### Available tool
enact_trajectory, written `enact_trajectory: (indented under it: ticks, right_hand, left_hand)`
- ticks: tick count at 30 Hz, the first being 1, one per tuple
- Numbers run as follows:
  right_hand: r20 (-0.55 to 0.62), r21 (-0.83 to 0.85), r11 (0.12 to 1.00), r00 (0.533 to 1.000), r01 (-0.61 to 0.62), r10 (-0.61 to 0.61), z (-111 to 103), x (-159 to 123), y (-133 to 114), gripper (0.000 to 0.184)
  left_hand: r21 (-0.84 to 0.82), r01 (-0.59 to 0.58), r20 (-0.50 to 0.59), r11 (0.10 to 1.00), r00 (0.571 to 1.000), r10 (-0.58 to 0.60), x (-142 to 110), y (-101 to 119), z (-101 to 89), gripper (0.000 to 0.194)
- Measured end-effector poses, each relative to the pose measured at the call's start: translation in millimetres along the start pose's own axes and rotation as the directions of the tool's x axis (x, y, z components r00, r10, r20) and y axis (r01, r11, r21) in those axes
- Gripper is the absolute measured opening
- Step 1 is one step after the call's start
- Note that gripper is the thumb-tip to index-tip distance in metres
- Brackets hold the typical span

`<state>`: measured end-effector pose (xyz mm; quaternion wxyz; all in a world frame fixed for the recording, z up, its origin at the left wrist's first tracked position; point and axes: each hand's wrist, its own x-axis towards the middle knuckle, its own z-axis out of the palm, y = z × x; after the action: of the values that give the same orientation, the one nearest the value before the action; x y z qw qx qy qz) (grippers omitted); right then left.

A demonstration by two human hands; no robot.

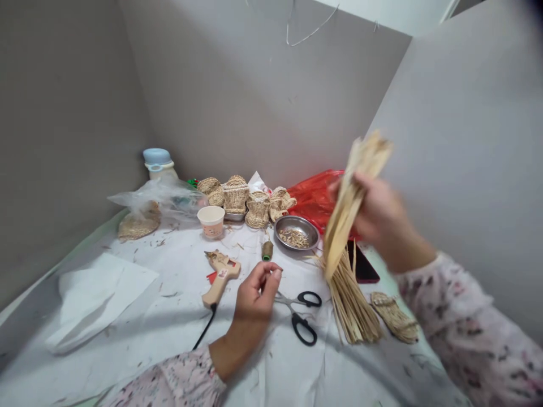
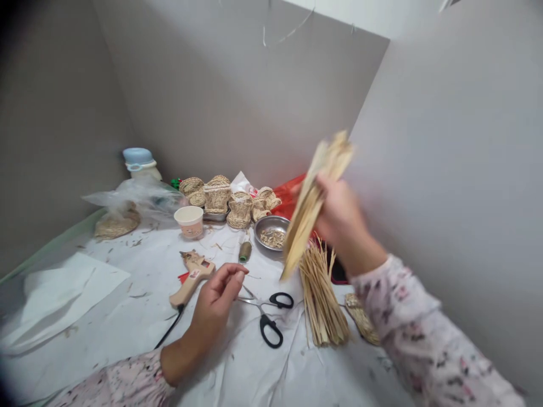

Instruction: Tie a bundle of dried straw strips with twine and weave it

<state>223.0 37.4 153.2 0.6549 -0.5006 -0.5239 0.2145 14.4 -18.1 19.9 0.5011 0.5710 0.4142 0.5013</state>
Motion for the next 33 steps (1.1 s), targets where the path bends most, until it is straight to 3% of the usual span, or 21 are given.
enact_trajectory:
  ticks: [1,2,4,7,13,19,22,25,28,30,33]
  right_hand:
    - [0.168,0.158,0.963,0.967,-0.218,0.191,17,-29,5,0.034]
    - [0.264,0.233,0.898,0.913,-0.373,0.311,33,-57,13,0.031]
    - [0.339,0.276,0.774,0.811,-0.570,0.477,57,-102,29,0.029]
    - [0.352,0.377,0.672,0.769,-0.638,0.533,73,-142,49,0.025]
    - [0.328,0.339,0.646,0.730,-0.684,0.600,73,-168,80,0.029]
    - [0.269,0.204,0.791,0.809,-0.577,0.522,71,-179,111,0.033]
    - [0.397,0.205,0.775,0.774,-0.598,0.493,71,-178,108,0.039]
    - [0.516,0.199,0.763,0.728,-0.615,0.452,72,-177,99,0.043]
    - [0.552,0.132,0.802,0.715,-0.583,0.429,72,-177,96,0.047]
    - [0.473,0.055,0.876,0.785,-0.479,0.400,72,-177,96,0.048]
    - [0.256,-0.025,0.944,0.911,-0.328,0.323,69,-175,95,0.044]
  left_hand:
    - [-0.021,-0.008,-0.015,1.000,1.000,0.007,1,1,-1.1,0.025]
    - [-0.041,-0.014,-0.028,0.999,1.000,0.013,3,3,-2.2,0.027]
    - [-0.072,-0.022,-0.048,0.997,0.999,0.019,7,4,-4.0,0.030]
    - [-0.092,-0.011,-0.048,0.996,0.999,0.007,13,2,-6.1,0.030]
    - [-0.190,0.202,0.131,0.961,0.975,-0.179,19,-9,-7.4,0.032]
    - [-0.415,0.309,0.122,0.856,0.951,-0.284,25,-11,-9.3,0.034]
    - [-0.470,0.333,0.165,0.817,0.943,-0.289,25,-10,-9.7,0.032]
    - [-0.465,0.417,0.276,0.781,0.906,-0.320,22,-10,-9.1,0.031]
    - [-0.433,0.481,0.309,0.762,0.874,-0.376,20,-9,-8.5,0.026]
    - [-0.434,0.471,0.264,0.768,0.882,-0.391,21,-7,-8.8,0.024]
    - [-0.444,0.429,0.203,0.787,0.903,-0.378,24,-6,-10.3,0.025]
